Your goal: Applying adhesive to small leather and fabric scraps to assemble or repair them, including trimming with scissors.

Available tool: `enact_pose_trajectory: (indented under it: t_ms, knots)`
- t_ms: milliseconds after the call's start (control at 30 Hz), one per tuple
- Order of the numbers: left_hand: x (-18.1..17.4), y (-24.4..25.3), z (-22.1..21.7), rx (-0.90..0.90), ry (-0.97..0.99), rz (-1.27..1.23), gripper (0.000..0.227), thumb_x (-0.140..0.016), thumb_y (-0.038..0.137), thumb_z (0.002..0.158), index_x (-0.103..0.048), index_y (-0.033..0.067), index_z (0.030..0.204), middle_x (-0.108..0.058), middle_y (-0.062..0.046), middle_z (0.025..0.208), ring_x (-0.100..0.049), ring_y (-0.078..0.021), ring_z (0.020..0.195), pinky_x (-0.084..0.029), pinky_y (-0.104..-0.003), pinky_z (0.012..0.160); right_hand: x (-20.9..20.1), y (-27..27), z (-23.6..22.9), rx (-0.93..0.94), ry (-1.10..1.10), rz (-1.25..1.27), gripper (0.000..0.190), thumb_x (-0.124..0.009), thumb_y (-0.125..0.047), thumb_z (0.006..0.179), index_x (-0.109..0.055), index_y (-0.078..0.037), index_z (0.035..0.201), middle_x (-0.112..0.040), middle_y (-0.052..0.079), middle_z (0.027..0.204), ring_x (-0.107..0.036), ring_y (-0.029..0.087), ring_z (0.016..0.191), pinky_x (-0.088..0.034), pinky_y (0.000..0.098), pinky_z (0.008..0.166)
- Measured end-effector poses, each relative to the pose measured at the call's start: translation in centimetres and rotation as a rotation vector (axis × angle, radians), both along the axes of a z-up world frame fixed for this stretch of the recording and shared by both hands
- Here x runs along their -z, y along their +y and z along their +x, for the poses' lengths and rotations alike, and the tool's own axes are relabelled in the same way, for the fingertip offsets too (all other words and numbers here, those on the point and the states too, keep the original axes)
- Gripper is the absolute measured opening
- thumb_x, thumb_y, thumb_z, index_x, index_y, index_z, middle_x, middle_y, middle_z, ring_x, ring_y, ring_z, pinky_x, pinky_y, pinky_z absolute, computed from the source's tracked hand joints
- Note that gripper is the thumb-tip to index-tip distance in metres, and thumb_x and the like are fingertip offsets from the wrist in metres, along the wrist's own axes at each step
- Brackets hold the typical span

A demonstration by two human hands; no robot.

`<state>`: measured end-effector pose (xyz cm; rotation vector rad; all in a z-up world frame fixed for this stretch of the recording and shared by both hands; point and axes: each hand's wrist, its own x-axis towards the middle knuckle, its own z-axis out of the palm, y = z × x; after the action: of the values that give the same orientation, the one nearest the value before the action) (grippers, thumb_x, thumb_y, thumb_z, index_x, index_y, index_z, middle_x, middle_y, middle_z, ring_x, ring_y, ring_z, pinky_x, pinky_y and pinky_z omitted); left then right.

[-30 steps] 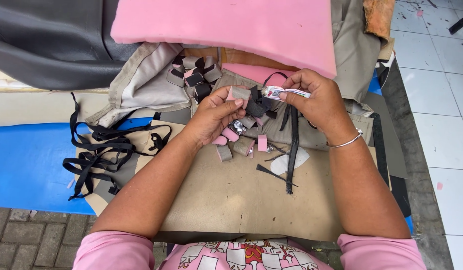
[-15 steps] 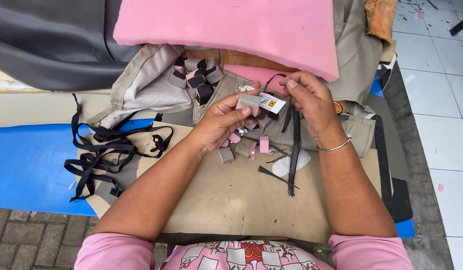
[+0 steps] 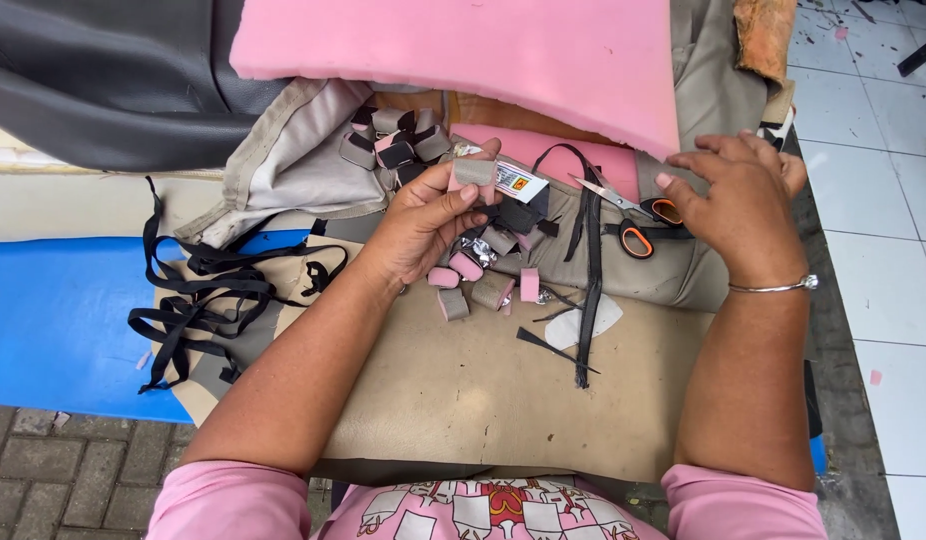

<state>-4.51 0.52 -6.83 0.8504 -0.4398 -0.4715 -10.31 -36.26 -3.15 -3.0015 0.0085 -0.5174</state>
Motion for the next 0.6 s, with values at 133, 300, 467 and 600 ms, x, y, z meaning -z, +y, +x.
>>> enact_pose_trajectory:
  t_ms: [133,300,467,600]
  knots:
    - [-0.2,-0.3,-0.5,0.015,0.003,0.01,0.048,-0.069,0.015,0.095,-0.058,0.0053,0.14,-0.044,-0.007,0.162,-0.068,-0.0086,0.104,-0.057,-0.02,0.085,-3.7,9.0,-1.3,-0.17,-0.309,-0.024,0.037,-0.073,-0.018,0.098,-0.073,-0.009,0.134,-0.062,0.012,0.133,-0.047,0.039,0.125,-0.037,0.0551,0.095]
    - [2.1,-1.1,0.0,0.023,0.205,-0.188,0.03,-0.067,0.01,0.098,-0.066,0.0019,0.128,-0.075,-0.019,0.105,-0.076,-0.0277,0.102,-0.064,-0.031,0.08,-0.3,14.3,0.7,-0.746,-0.143,0.731,0.061,-0.072,-0.001,0.097,-0.049,-0.004,0.153,-0.051,0.017,0.13,-0.068,0.029,0.096,-0.06,0.0419,0.087]
    - [3.0,-1.6,0.3,0.049,0.236,-0.122,0.029,-0.068,0.01,0.097,-0.068,0.0041,0.125,-0.076,-0.016,0.102,-0.077,-0.0256,0.097,-0.063,-0.031,0.077,0.9,15.9,1.4,-0.742,-0.383,0.689,0.014,-0.078,-0.011,0.095,-0.078,-0.009,0.109,-0.06,0.01,0.114,-0.069,0.029,0.101,-0.055,0.0421,0.092]
    - [-1.0,-0.9,-0.6,-0.005,0.267,0.022,0.03,-0.072,0.013,0.094,-0.069,0.0041,0.122,-0.075,-0.013,0.1,-0.076,-0.0274,0.099,-0.063,-0.03,0.077,-2.2,15.5,1.3,-0.578,-0.428,0.842,0.007,-0.071,-0.009,0.1,-0.076,-0.004,0.101,-0.075,0.013,0.099,-0.074,0.025,0.089,-0.057,0.0366,0.084]
